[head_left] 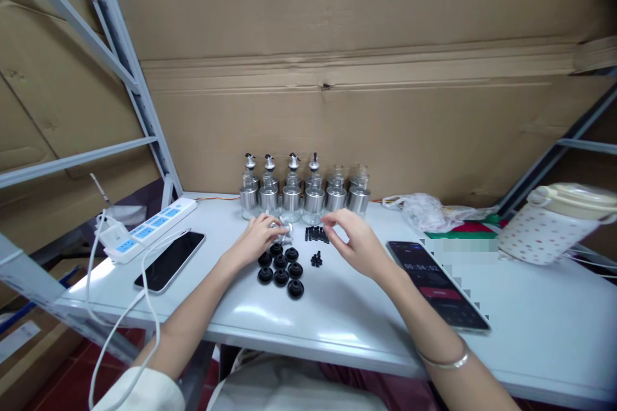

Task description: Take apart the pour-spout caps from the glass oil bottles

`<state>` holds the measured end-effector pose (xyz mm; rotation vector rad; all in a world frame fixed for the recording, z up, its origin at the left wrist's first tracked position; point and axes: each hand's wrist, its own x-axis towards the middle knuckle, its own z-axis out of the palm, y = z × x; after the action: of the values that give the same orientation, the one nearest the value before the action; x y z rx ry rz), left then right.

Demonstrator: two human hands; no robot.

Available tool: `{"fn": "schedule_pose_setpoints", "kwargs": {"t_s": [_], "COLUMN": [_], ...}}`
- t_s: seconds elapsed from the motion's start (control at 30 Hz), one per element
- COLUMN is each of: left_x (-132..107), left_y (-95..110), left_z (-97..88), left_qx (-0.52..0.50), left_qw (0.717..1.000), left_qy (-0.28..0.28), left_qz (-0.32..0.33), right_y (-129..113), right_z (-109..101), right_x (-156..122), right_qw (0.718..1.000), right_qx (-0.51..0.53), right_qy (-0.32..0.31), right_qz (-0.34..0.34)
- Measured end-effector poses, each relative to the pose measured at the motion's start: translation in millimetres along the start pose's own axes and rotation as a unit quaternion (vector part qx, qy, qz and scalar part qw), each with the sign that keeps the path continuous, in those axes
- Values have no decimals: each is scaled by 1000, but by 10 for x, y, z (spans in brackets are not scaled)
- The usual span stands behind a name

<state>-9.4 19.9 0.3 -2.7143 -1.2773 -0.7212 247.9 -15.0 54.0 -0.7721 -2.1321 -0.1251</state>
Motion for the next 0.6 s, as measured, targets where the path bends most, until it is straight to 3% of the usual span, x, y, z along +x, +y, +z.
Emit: {"fn": "schedule_pose_setpoints", "kwargs": {"t_s": [0.23,0.43,0.6], "left_x": [29,22,26], "left_y": [51,113,242], "left_z": [-25,-135,-150], "left_qx": [4,-23,-57], "left_qw": [1000,993,983], "left_qy": [15,111,172], "left_qz": [24,14,16], "right_y": [-21,80,141], "right_z": [33,86,258], "right_x": [-2,-16,31], "right_qw": [1000,999,997], "right_qx": [5,34,71], "right_qy": [-16,0,-19], "right_qz": [-3,23,33]}}
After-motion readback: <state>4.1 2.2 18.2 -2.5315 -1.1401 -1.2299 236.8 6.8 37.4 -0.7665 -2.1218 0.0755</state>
